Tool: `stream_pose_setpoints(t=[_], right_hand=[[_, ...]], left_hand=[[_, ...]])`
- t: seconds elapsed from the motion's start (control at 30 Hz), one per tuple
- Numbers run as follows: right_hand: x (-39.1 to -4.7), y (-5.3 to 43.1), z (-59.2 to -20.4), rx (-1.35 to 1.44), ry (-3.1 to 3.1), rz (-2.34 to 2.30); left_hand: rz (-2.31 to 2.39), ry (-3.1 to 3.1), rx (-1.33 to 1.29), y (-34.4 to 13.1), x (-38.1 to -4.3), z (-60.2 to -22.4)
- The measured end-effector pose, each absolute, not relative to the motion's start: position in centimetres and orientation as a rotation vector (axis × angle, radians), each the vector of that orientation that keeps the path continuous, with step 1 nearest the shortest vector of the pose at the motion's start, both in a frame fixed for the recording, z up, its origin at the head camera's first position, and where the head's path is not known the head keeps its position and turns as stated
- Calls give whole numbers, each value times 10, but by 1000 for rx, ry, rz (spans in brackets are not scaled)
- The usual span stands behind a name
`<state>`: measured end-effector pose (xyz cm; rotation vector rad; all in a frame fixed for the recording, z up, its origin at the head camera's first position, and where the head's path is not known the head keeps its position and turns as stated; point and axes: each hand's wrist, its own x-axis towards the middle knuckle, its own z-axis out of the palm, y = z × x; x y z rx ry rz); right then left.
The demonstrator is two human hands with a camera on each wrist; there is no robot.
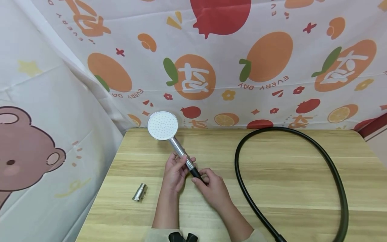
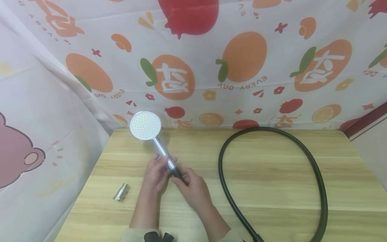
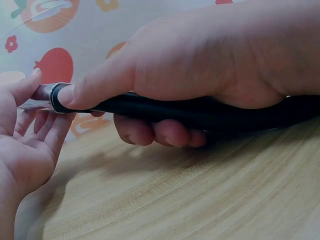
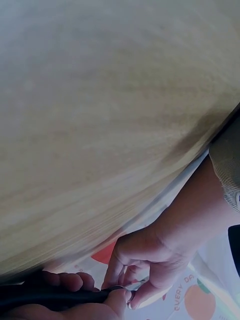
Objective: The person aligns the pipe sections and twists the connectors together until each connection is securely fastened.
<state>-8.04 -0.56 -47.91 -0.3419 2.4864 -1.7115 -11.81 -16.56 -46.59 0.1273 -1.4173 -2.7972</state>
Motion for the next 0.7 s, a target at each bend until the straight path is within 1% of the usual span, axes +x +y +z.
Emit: stream_pose_setpoints(t=[0.2,0.7], right_hand=[[-81,-6,-479,-373,2514,-1667],[-80,-5,-478,-332,2471,-1660]], left_hand=[[-2801,-1413,127,-166,-119,-467],[-2799,-1427,157,-166,-117,-468]])
